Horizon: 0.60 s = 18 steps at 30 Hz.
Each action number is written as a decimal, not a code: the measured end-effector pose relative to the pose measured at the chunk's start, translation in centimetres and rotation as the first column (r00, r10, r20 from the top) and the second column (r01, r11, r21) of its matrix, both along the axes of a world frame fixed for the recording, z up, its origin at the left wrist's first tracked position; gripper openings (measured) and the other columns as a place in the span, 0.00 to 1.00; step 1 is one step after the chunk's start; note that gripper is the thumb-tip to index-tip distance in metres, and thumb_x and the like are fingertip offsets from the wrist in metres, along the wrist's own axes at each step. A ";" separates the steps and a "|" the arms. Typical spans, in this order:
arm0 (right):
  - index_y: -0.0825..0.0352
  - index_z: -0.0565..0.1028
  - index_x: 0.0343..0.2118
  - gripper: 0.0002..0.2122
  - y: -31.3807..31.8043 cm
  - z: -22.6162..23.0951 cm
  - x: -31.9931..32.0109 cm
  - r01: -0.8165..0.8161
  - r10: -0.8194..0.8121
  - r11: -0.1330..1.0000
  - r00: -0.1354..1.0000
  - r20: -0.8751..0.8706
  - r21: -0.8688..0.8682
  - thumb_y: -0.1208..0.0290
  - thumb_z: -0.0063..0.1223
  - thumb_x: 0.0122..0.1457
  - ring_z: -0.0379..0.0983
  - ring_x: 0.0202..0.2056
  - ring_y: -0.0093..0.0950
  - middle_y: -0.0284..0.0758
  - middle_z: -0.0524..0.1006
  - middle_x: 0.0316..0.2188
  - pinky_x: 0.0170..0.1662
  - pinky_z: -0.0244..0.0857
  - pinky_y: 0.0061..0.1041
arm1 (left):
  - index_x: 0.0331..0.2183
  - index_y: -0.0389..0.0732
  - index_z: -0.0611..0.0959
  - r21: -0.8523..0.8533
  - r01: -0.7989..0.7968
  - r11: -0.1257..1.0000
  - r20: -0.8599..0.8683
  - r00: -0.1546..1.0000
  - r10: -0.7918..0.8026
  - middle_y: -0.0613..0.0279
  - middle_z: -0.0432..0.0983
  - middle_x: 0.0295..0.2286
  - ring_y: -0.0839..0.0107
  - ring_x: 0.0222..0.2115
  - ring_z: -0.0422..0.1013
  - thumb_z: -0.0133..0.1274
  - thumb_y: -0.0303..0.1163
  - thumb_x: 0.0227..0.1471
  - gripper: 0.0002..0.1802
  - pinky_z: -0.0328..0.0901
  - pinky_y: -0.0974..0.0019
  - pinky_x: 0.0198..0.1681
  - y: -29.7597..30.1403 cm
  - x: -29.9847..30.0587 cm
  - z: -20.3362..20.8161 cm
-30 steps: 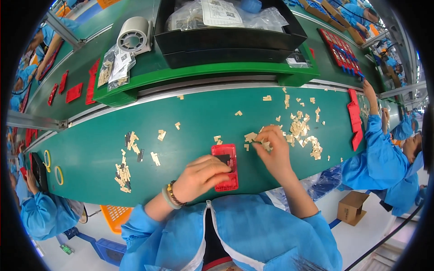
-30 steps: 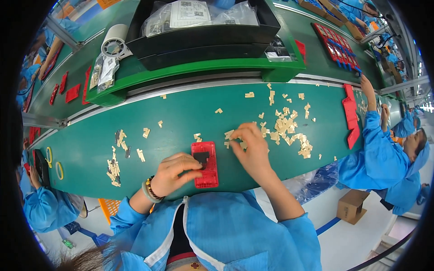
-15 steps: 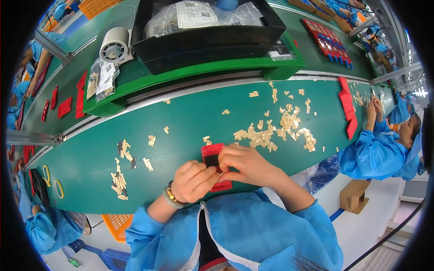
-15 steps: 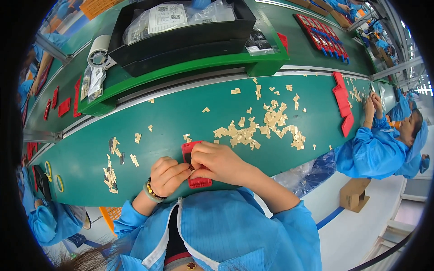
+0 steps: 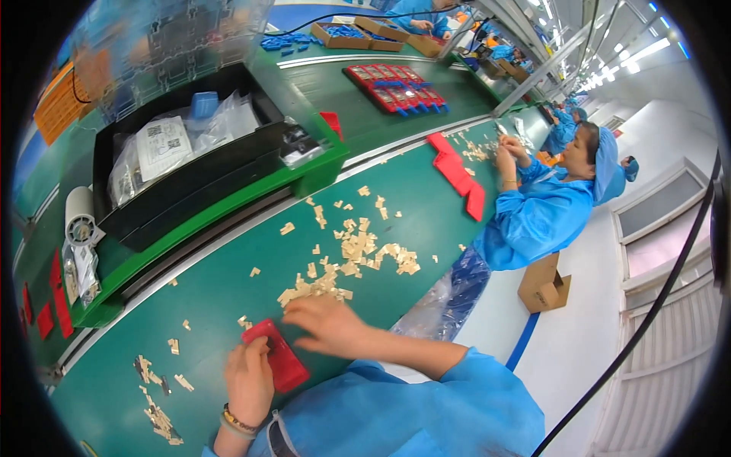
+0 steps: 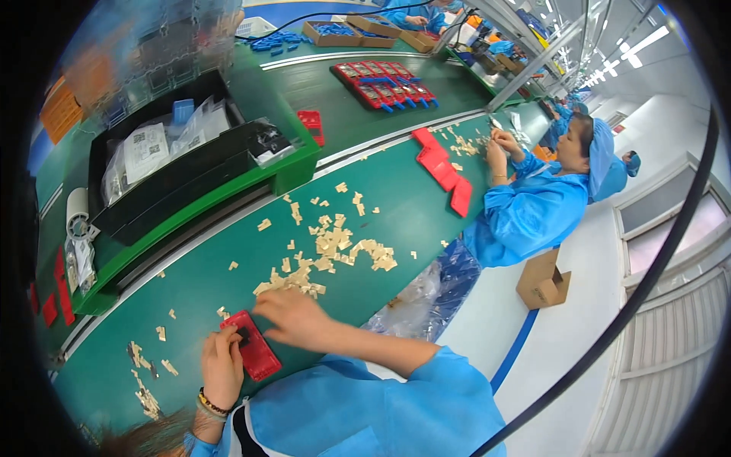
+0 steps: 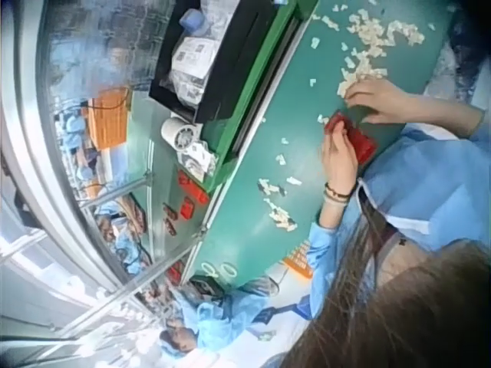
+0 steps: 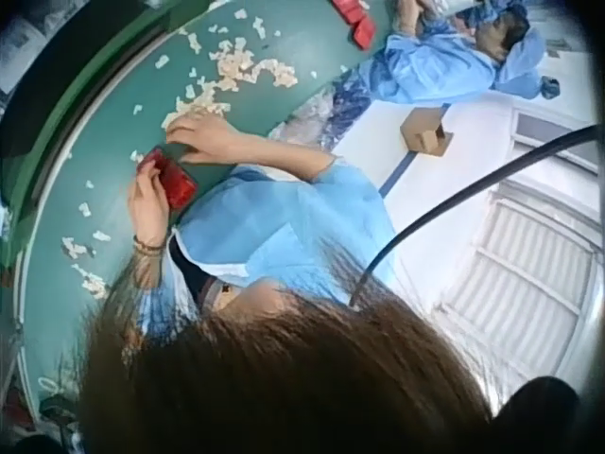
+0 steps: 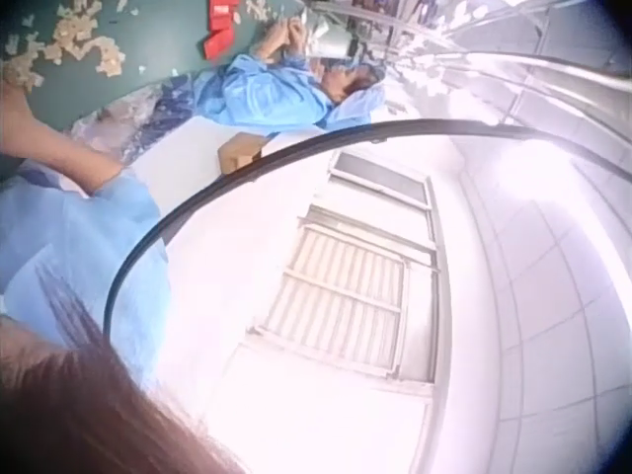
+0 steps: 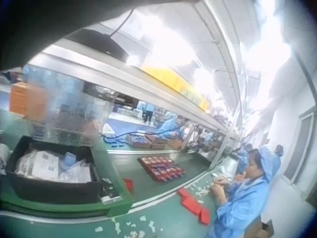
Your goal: The person assembles electronic components into plastic housings by hand on a factory assembly line.
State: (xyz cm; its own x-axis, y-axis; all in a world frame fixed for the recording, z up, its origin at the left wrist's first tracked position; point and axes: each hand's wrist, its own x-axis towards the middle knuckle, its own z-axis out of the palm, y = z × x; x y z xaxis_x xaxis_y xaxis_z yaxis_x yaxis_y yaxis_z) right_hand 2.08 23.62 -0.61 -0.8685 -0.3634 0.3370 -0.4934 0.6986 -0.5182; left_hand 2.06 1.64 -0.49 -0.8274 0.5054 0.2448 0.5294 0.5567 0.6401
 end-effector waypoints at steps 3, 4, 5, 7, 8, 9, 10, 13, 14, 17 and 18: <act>0.62 0.74 0.34 0.12 -2.9 0.1 -0.4 -0.072 0.072 0.997 0.991 -0.115 0.009 0.72 0.60 0.44 0.71 0.41 0.33 0.33 0.73 0.39 0.42 0.65 0.31 | 0.45 0.34 0.69 0.072 -0.066 0.995 0.091 0.994 0.059 0.51 0.75 0.31 0.54 0.33 0.71 0.45 0.14 0.51 0.17 0.64 0.57 0.39 0.2 0.3 0.3; 0.63 0.74 0.32 0.11 -3.5 -0.1 -0.5 -0.134 0.132 0.991 0.975 -0.181 0.002 0.72 0.60 0.44 0.71 0.41 0.32 0.32 0.73 0.37 0.43 0.64 0.30 | 0.46 0.33 0.69 0.152 -0.106 0.983 0.190 0.979 0.076 0.51 0.76 0.32 0.55 0.35 0.72 0.43 0.15 0.53 0.17 0.64 0.59 0.42 -0.3 0.2 0.2; 0.63 0.74 0.32 0.11 -3.7 -0.1 -0.7 -0.147 0.142 0.989 0.974 -0.176 -0.017 0.72 0.60 0.44 0.71 0.41 0.32 0.32 0.73 0.37 0.43 0.64 0.30 | 0.46 0.33 0.69 0.133 -0.120 0.984 0.196 0.976 0.092 0.51 0.76 0.32 0.55 0.35 0.72 0.43 0.15 0.53 0.17 0.64 0.59 0.42 -0.3 0.1 0.5; 0.62 0.73 0.28 0.06 -4.3 0.3 -2.0 -0.118 0.134 0.991 0.931 -0.339 0.068 0.72 0.55 0.45 0.71 0.39 0.32 0.34 0.72 0.34 0.41 0.65 0.30 | 0.44 0.34 0.72 0.409 -0.373 0.833 0.424 0.886 0.188 0.48 0.74 0.37 0.50 0.38 0.71 0.47 0.17 0.50 0.17 0.65 0.57 0.44 -0.5 -0.2 1.1; 0.63 0.75 0.28 0.05 -4.1 -0.2 -2.8 -0.083 0.077 0.997 0.934 -0.350 -0.002 0.73 0.57 0.46 0.72 0.35 0.30 0.34 0.74 0.31 0.38 0.67 0.28 | 0.44 0.34 0.72 0.319 -0.335 0.886 0.194 0.939 0.285 0.47 0.73 0.40 0.50 0.41 0.70 0.47 0.17 0.50 0.17 0.65 0.56 0.46 -0.4 -0.6 0.7; 0.65 0.76 0.28 0.04 -3.7 -0.5 -3.5 -0.058 0.026 0.995 0.935 -0.355 -0.079 0.73 0.59 0.48 0.73 0.31 0.28 0.33 0.75 0.29 0.34 0.68 0.26 | 0.43 0.34 0.73 0.200 -0.321 0.926 -0.056 0.939 0.338 0.46 0.71 0.43 0.50 0.45 0.68 0.48 0.18 0.49 0.17 0.64 0.55 0.49 -0.3 -0.9 0.1; 0.67 0.77 0.28 0.03 -3.4 -0.5 -3.4 0.053 -0.074 0.961 0.995 -0.067 -0.272 0.74 0.59 0.51 0.73 0.28 0.24 0.33 0.76 0.27 0.31 0.67 0.23 | 0.43 0.34 0.74 0.109 -0.182 0.977 -0.069 0.979 0.190 0.46 0.70 0.44 0.50 0.48 0.66 0.51 0.20 0.48 0.17 0.63 0.54 0.51 -0.5 -0.8 -0.6; 0.71 0.78 0.32 0.04 -2.5 -3.0 -2.7 0.283 -0.022 0.819 0.884 0.466 -0.499 0.76 0.56 0.57 0.70 0.23 0.15 0.30 0.77 0.23 0.25 0.64 0.17 | 0.41 0.33 0.76 -0.110 0.019 0.994 -0.172 0.984 -0.038 0.46 0.69 0.45 0.51 0.50 0.65 0.57 0.29 0.45 0.19 0.62 0.52 0.54 -0.1 1.0 -2.8; 0.71 0.78 0.32 0.04 -2.7 -3.3 -2.5 0.261 0.023 0.815 0.877 0.479 -0.517 0.76 0.56 0.57 0.70 0.23 0.15 0.30 0.77 0.23 0.25 0.64 0.17 | 0.41 0.33 0.76 -0.136 -0.015 0.991 -0.157 0.988 -0.006 0.46 0.69 0.45 0.51 0.50 0.65 0.57 0.29 0.45 0.19 0.62 0.52 0.54 0.0 1.5 -3.3; 0.72 0.77 0.32 0.04 -3.5 -4.1 -2.5 0.296 0.022 0.868 0.779 0.627 -0.399 0.76 0.56 0.58 0.68 0.22 0.12 0.27 0.76 0.22 0.24 0.62 0.14 | 0.41 0.33 0.77 -0.171 -0.032 0.985 -0.240 0.971 -0.010 0.46 0.69 0.45 0.51 0.50 0.65 0.57 0.33 0.45 0.21 0.62 0.53 0.55 0.2 2.0 -4.2; 0.72 0.77 0.32 0.04 -3.7 -4.6 -2.7 0.299 0.012 0.863 0.794 0.608 -0.408 0.76 0.56 0.58 0.67 0.22 0.11 0.27 0.76 0.21 0.23 0.61 0.14 | 0.41 0.33 0.77 -0.176 -0.041 0.983 -0.254 0.967 -0.005 0.46 0.69 0.44 0.51 0.50 0.65 0.57 0.33 0.46 0.20 0.63 0.53 0.54 0.2 2.0 -4.3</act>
